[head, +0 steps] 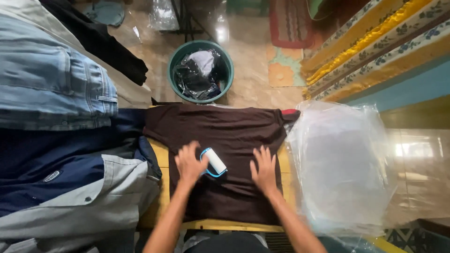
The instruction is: The person folds a black garment and places it into a clear plastic bag on a wooden table. Then the person lays out a brown t-shirt, uses a lint roller to remove lint from the shirt surface, and continues rolling over the fabric. The scene shows a pile of clothes, a bucket, and plastic bags nearby.
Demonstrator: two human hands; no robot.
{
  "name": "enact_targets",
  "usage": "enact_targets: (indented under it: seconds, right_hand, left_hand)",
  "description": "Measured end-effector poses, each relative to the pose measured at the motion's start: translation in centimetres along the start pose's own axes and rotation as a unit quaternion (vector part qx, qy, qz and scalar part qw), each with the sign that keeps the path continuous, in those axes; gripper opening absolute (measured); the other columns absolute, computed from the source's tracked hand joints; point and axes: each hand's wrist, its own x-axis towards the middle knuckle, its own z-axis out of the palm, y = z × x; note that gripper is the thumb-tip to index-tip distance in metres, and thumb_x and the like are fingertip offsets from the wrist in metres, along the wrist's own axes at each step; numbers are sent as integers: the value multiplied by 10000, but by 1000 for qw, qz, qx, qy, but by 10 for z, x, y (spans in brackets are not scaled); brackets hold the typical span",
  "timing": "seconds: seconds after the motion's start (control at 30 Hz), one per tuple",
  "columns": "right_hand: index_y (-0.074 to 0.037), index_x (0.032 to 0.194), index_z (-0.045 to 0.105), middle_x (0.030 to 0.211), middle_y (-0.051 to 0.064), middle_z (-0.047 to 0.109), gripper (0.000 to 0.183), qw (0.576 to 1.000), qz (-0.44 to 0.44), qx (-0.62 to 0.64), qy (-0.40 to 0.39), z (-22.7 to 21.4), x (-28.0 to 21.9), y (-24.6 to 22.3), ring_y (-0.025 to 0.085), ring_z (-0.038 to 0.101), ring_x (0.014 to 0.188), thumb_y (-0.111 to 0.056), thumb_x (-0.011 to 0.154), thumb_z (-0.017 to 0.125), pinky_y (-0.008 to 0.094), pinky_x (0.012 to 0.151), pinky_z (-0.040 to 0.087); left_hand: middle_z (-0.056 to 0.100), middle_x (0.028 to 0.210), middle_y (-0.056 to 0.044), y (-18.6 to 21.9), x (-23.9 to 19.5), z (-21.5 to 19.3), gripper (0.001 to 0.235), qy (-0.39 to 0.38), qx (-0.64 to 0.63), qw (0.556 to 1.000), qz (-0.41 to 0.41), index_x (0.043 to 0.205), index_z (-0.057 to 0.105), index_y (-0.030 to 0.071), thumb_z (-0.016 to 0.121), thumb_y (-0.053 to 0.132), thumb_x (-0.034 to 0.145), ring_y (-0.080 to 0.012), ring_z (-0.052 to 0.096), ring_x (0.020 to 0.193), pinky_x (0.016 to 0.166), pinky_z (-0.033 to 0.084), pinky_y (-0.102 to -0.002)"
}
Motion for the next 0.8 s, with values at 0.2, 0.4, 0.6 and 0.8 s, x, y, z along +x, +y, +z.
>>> enact_targets:
  seconds: [0.2,0.4,0.6,0.8]
  right_hand:
    - [-159,1524,484,1584,254,394,649,999,-4,-52,-6,-3,-102,5,453,377,1452,-405,940,621,667,1144,281]
    - [-129,1286,681,1311,137,675,315,993,51,-4,107,-13,-103,20,284,575,1347,-229,1006,577,447,1180,356]
    - [-90,1230,657,1190,168,663,486,962,270,-45,2,-8,-138,71,358,652,1168,-496,964,638,473,1011,495]
    - [-114,1165,699,1064,143,712,589,965,249,-58,-65,-31,-167,34,343,695,1069,-613,853,717,463,935,559]
  left_hand:
    - [538,1220,-92,-32,-77,5,933,-242,152,956,-62,1428,367,189,808,446,647,-326,541,1168,918,464,-510]
    - [678,947,-94,-75,-58,18,329,-227,78,967,-83,979,651,183,663,431,762,-362,691,997,806,538,-538]
    - [705,819,-123,-53,-79,-25,218,-185,-22,967,-176,844,653,218,639,381,700,-401,729,914,780,571,-523]
    - [727,900,-189,-53,-130,-24,278,-163,-103,959,-205,909,629,177,665,432,805,-476,715,958,828,561,-575]
